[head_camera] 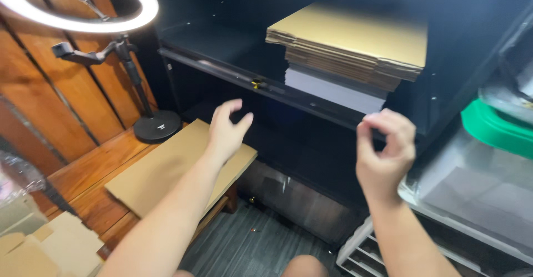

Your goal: The person sits on the floor and organizes flat cardboard sheets by stacking them on a black shelf. They also handle plastic-wrapped items and flat cardboard box cutouts, placing them on the shelf or arranging them on the floor.

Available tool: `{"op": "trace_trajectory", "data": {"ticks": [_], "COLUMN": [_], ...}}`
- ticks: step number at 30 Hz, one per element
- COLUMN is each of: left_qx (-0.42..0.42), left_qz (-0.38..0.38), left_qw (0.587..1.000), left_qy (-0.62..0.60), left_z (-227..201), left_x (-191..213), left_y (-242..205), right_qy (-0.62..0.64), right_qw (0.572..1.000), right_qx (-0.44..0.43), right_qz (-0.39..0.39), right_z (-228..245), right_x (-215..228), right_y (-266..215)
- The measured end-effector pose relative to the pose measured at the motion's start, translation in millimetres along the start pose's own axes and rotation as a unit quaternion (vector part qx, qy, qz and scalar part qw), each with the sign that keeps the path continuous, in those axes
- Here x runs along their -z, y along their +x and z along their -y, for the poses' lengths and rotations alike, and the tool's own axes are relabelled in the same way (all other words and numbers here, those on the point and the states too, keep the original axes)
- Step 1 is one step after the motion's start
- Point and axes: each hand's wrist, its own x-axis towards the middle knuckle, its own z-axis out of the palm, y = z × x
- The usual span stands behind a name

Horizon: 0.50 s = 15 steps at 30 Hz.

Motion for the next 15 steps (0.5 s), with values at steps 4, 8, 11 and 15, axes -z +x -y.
{"op": "trace_trajectory", "data": {"ticks": [4,8,11,15], "left_qx": [0.035,0.121,0.157,0.135], "left_qz": [0.008,-0.047,-0.062,-0.058], "left_qw": [0.994,0.972,0.958,0.956], "left_qy": [0.1,0.196,0.232,0.253], "left_z": [126,198,208,202], "left_x": [34,73,92,111], "left_y": [-73,-148,-188,-218], "right_qy": [0.049,0.074,0.101,0.12], "right_qw": [0.993,0.968,0.948,0.929], "right_qx": [-0.088,-0.213,-0.261,-0.259], "right_qz": [0.054,0.109,0.154,0.236], "right_z": [7,3,13,39], "right_x": [-21,-52,-82,-122], "right_y": [-66,-140,-187,-235]}}
